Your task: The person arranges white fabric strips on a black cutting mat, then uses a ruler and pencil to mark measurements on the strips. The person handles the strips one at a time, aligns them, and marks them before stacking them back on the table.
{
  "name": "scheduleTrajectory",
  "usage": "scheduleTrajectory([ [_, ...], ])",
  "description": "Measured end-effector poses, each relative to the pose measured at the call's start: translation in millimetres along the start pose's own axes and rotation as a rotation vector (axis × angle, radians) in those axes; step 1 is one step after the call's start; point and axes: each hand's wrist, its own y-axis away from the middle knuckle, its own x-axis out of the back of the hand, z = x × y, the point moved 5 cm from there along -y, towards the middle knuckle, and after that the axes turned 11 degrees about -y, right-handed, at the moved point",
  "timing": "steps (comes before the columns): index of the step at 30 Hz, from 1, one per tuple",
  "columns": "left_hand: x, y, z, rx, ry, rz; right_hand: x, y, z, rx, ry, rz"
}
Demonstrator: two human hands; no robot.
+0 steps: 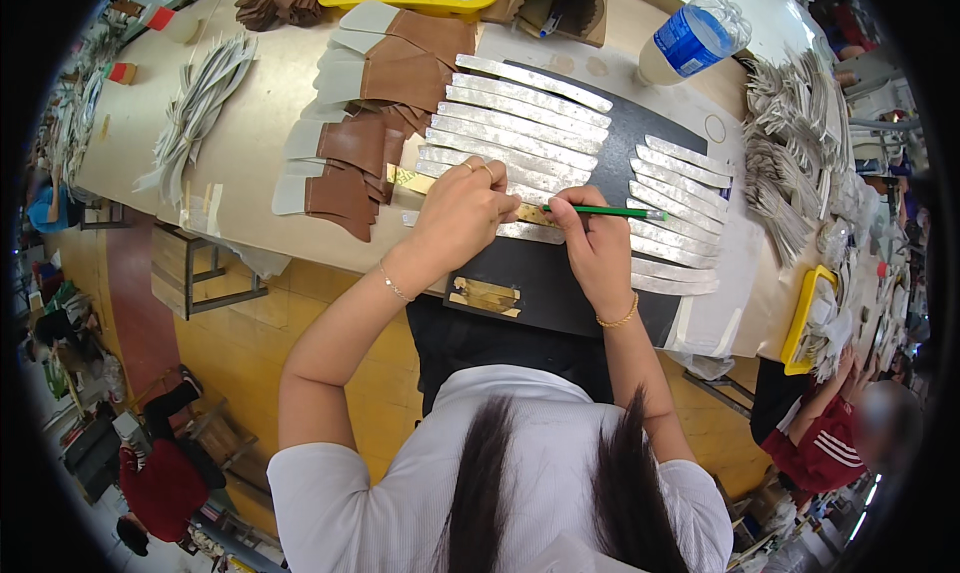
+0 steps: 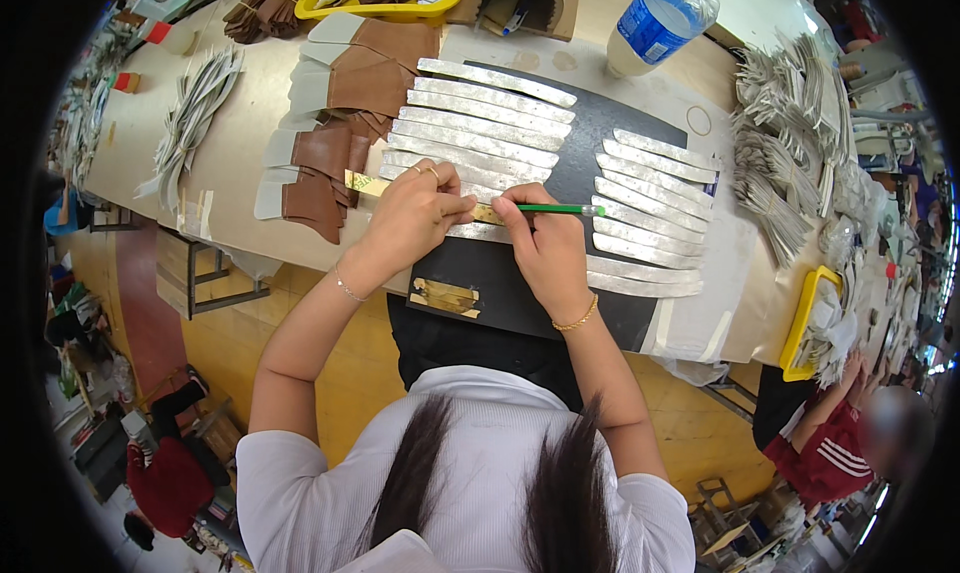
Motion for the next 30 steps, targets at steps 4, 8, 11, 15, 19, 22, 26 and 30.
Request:
scheduleTrajectory([
  [4, 0.8, -0.2, 1.9, -0.021, -0.015, 0.014, -2.1, -1.0, -1.0, 0.009, 0.052, 0.027],
  [8, 0.8, 2.1, 0.7, -0.002, 0.022, 0.033, 0.2, 0.6, 3.7, -0.048, 0.067, 0.017],
  [11, 0.5, 4.0, -1.3, 0.017, 0.059, 0.054, 2.1, 1.5, 5.0, -0.046, 0.036, 0.024],
  [15, 0.2, 3.3, -1.6, 0.004, 0.053, 0.054, 0.2, 1.0, 0.9, 0.001, 0.112, 0.004],
  [19, 2.2, 0.7, 0.2, -0.004, 0.015, 0.017, -7.1, -1.3, -3.9, 0.114, 0.218, 0.012],
  [22, 0.7, -0.3, 0.8, -0.004, 0.003, -0.016, -12.3, -3.4, -7.4, 0.167, 0.316, 0.014],
  [26, 0.2, -1.4, 1.6, -0.011, -0.003, -0.017, -16.2, -4.9, -8.4, 0.236, 0.424, 0.023],
  [30, 0.5, -1.2, 1.5, -0.015, -0.002, -0.019, -19.0, -6.4, -13.2, 0.263, 0.475, 0.009],
])
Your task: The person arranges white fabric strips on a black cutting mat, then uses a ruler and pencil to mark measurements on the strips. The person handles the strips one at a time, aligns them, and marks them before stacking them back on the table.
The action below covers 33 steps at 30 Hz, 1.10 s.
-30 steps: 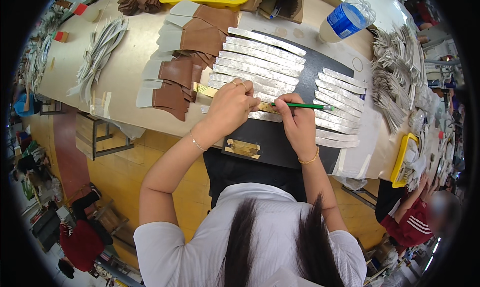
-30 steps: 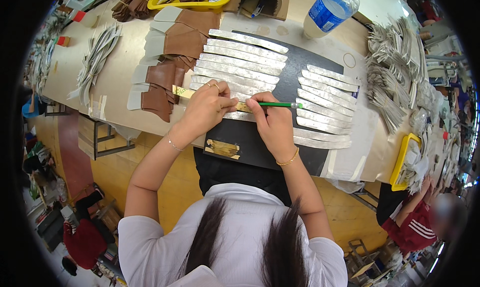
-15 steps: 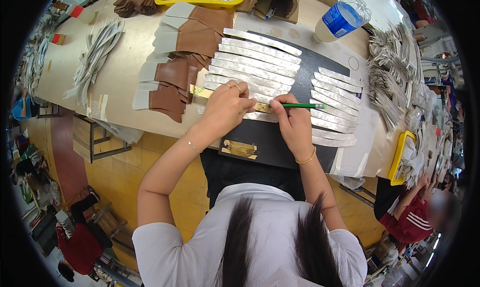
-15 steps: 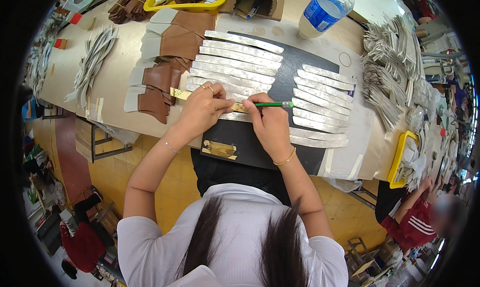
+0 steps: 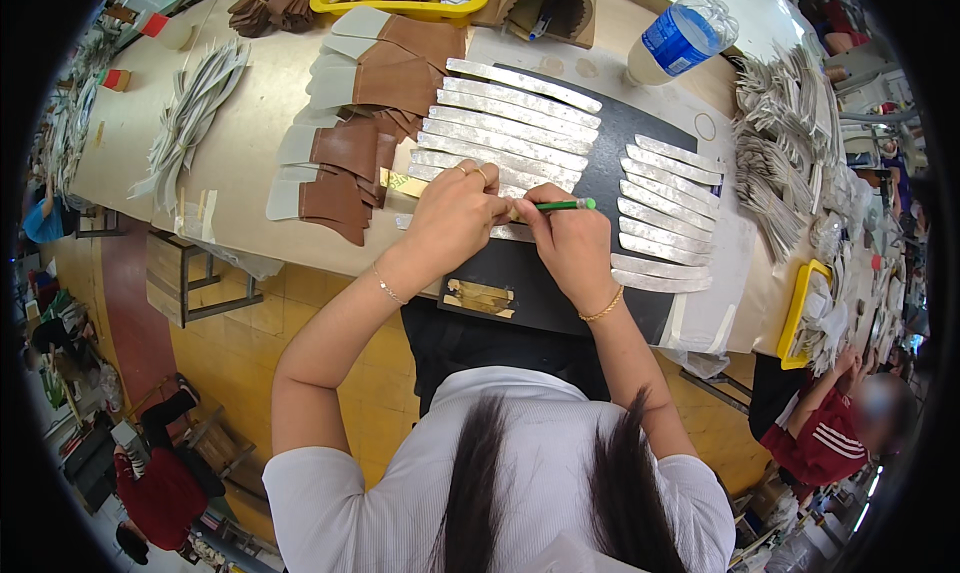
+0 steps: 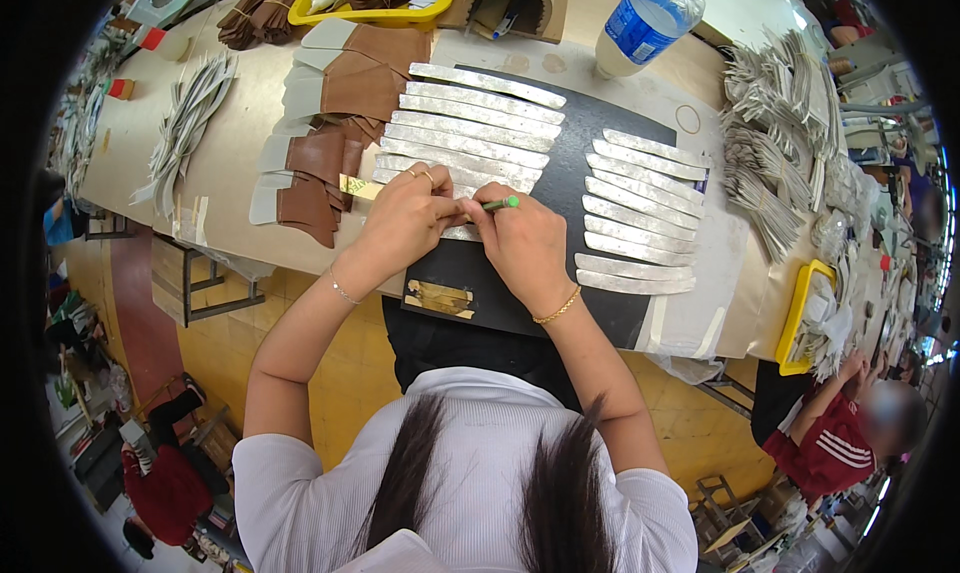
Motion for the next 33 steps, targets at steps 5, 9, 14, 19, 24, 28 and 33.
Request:
scheduleTrajectory([
  [5, -1.3, 0.7, -0.1, 0.024, 0.029, 0.007, 1.9, 0.8, -1.5, -0.027, -0.028, -0.013],
  [9, 0.0, 1.4, -3.0, 0.055, 0.097, 0.006, 13.4, 2.1, 13.2, -0.205, -0.284, 0.063],
  [14, 6.1, -5.9, -7.0, 0.099, 0.130, 0.023, 37.2, 11.1, 32.6, -0.298, -0.581, 0.266],
  [19, 1.7, -11.6, -8.5, 0.081, 0.086, 0.018, 40.9, 19.7, 42.5, -0.327, -0.566, 0.220],
  [24, 1.0, -11.6, -7.3, 0.079, 0.070, 0.017, 36.0, 22.0, 40.5, -0.349, -0.546, 0.155],
  [28, 0.3, -10.9, -6.9, 0.077, 0.068, 0.023, 34.3, 23.4, 41.3, -0.338, -0.529, 0.143],
  [33, 2.6, -12.8, -5.6, 0.055, 0.040, 0.016, 35.8, 21.4, 38.3, -0.331, -0.528, 0.138],
])
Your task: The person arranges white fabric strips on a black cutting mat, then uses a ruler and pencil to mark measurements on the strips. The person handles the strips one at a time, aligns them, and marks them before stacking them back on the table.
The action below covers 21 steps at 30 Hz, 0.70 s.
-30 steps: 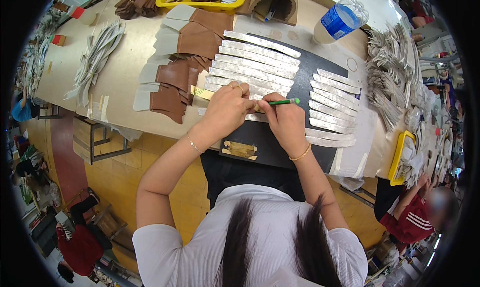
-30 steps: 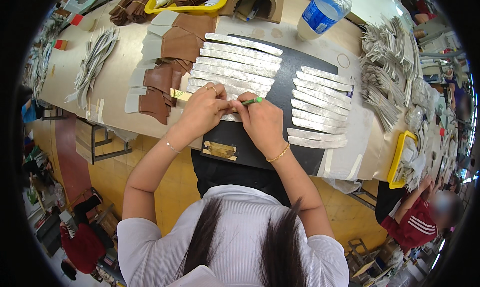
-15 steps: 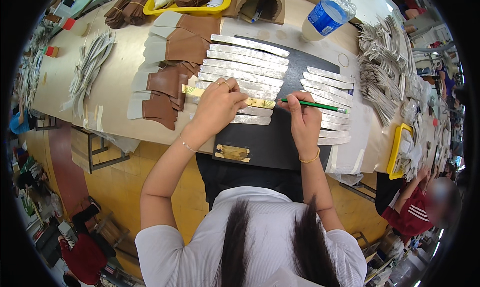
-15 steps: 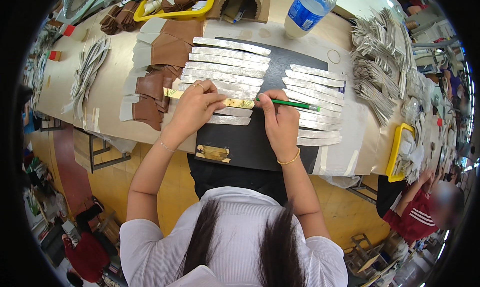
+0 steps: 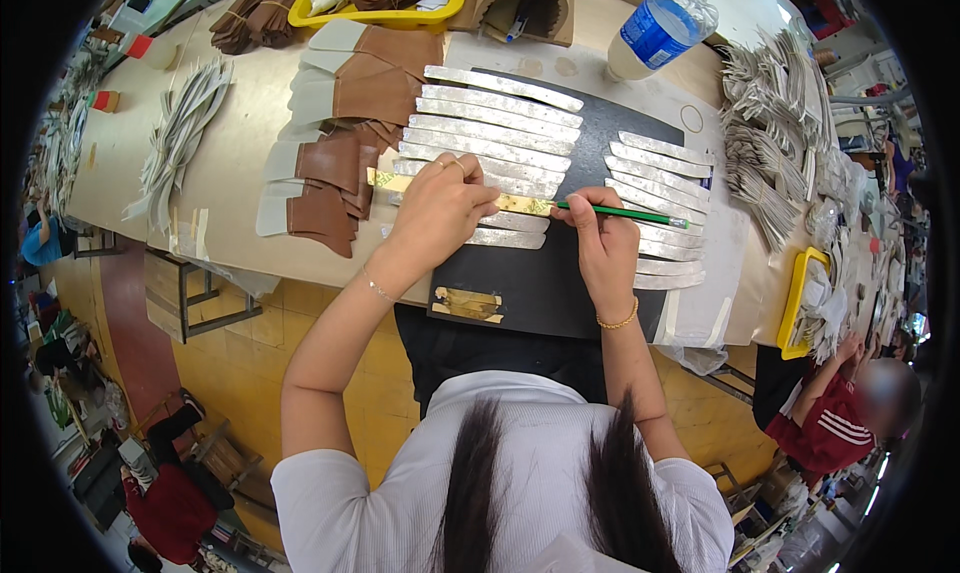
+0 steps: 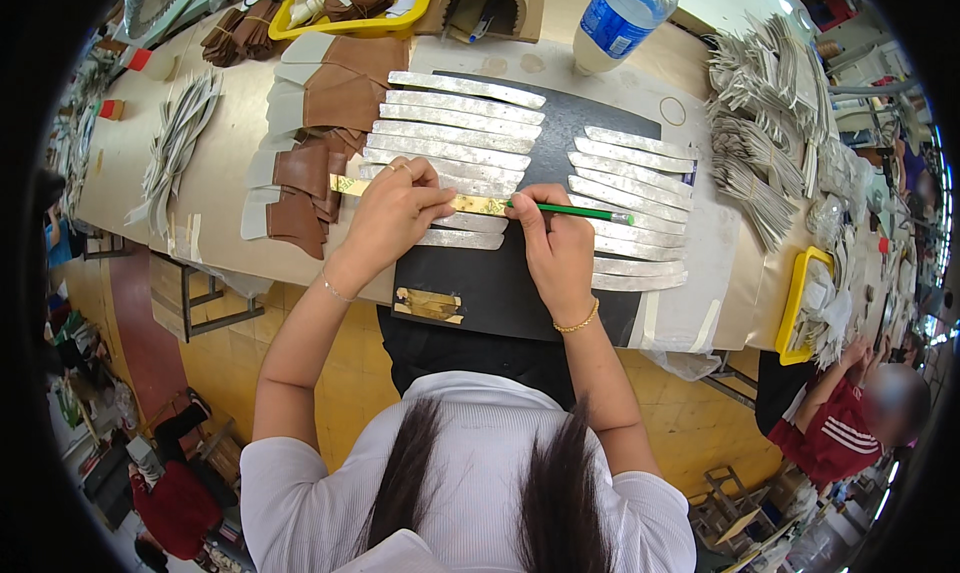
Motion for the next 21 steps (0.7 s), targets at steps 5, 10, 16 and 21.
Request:
scheduleTrajectory([
  [5, -3.7, -1.8, -2.3, -0.004, -0.015, -0.012, -5.4, -0.8, -1.3, 0.008, 0.003, -0.021],
  [10, -3.5, -3.2, -1.4, -0.027, -0.018, 0.016, -16.7, -5.7, -1.9, 0.030, 0.024, -0.038],
  [16, -5.5, -4.7, 1.7, -0.043, -0.094, -0.021, -39.4, -16.8, -12.0, 0.166, 0.255, -0.093],
  [21, -5.3, -2.8, 7.1, -0.061, -0.141, -0.015, -45.4, -17.8, -13.3, 0.242, 0.406, -0.095],
])
